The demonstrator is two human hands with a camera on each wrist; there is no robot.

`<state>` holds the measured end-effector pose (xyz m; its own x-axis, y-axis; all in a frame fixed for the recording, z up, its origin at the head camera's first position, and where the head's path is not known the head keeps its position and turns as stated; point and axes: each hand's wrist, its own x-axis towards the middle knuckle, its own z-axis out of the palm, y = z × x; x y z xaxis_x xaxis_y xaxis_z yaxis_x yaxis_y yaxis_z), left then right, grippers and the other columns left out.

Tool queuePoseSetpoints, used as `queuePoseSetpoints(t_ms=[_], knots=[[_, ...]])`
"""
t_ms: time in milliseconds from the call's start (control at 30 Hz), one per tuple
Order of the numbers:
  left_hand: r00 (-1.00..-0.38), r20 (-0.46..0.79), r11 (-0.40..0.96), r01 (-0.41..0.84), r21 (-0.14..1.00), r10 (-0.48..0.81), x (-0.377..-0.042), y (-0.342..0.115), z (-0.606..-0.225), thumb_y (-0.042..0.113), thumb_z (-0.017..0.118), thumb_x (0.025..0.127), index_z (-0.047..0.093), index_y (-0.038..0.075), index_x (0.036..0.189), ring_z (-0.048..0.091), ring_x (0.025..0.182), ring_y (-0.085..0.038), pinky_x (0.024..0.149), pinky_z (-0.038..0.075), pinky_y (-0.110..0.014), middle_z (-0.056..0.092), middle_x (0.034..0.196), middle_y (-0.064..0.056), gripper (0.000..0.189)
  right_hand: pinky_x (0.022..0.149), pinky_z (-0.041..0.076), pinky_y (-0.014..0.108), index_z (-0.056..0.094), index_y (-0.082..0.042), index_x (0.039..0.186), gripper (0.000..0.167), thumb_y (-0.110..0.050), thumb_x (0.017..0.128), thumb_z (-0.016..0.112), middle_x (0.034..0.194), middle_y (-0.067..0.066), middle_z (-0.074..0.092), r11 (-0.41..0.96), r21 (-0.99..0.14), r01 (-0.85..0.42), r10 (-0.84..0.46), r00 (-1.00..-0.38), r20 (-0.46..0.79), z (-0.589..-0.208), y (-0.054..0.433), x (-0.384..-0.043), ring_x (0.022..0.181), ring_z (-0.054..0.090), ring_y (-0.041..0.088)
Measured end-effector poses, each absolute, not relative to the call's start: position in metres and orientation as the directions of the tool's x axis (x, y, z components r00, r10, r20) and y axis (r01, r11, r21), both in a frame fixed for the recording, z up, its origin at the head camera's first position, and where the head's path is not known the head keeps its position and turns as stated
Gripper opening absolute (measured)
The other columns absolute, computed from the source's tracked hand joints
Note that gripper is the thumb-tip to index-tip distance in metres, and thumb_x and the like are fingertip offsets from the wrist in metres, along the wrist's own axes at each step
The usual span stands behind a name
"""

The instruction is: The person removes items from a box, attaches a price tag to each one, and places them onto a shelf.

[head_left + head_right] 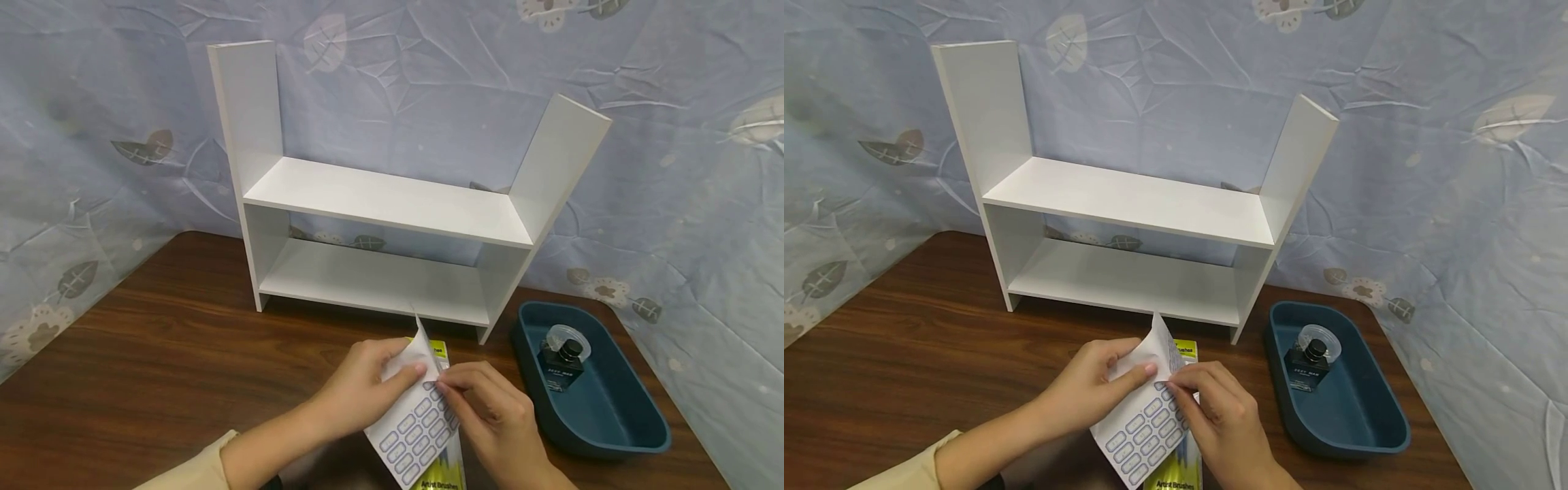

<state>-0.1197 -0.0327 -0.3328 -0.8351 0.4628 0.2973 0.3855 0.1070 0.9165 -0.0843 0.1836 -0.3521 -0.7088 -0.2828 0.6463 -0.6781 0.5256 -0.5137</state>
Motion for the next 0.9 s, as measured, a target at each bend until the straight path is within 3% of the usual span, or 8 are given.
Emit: queuePoseSetpoints(t_ms=[233, 533, 667, 900], knots=[[-0.845, 0.295, 0.115, 0.381, 0.917, 0.447, -0.121, -0.034, -0.333, 0.014, 0.067, 0.101, 0.072, -0.006, 0.113, 0.066, 0.065, 0.0, 0.057, 0.061, -0.024, 0.076, 0.09, -0.02, 0.023, 0.081, 0.063, 0.021, 0.075, -0.019, 0.106, 0.034, 0.007, 0.084, 0.08, 0.106, -0.006, 0.073, 0.518, -0.556, -0.65, -0.256, -0.738, 0.624, -0.352, 0.183, -0.082, 0.091, 0.07, 0.007], [-0.859, 0.249, 0.112, 0.33, 0.937, 0.447, -0.124, -0.041, -0.339, 0.014, 0.068, 0.1, 0.072, -0.007, 0.113, 0.067, 0.064, -0.002, 0.058, 0.061, -0.025, 0.076, 0.089, -0.023, 0.025, 0.085, 0.06, 0.016, 0.075, -0.016, 0.108, 0.029, 0.006, 0.088, 0.078, 0.101, 0.0, 0.074, 0.442, -0.607, -0.661, -0.245, -0.739, 0.627, -0.351, 0.185, -0.086, 0.09, 0.07, 0.008], [-0.862, 0.203, 0.109, 0.283, 0.953, 0.465, -0.126, -0.047, -0.342, 0.014, 0.069, 0.099, 0.072, -0.007, 0.112, 0.068, 0.064, -0.004, 0.057, 0.062, -0.027, 0.076, 0.089, -0.023, 0.025, 0.081, 0.063, 0.02, 0.075, -0.017, 0.105, 0.021, 0.0, 0.092, 0.077, 0.1, -0.003, 0.074, 0.454, -0.672, -0.585, -0.214, -0.804, 0.555, -0.349, 0.187, -0.085, 0.088, 0.07, 0.008], [-0.862, 0.117, 0.116, 0.198, 0.973, 0.493, -0.13, -0.066, -0.345, 0.014, 0.069, 0.099, 0.071, -0.007, 0.116, 0.071, 0.064, -0.011, 0.057, 0.063, -0.031, 0.077, 0.088, -0.019, 0.027, 0.072, 0.06, 0.023, 0.076, -0.019, 0.097, 0.003, -0.02, 0.095, 0.078, 0.094, -0.007, 0.074, 0.497, -0.813, -0.302, -0.096, -0.951, 0.295, -0.344, 0.19, -0.085, 0.08, 0.065, 0.011]])
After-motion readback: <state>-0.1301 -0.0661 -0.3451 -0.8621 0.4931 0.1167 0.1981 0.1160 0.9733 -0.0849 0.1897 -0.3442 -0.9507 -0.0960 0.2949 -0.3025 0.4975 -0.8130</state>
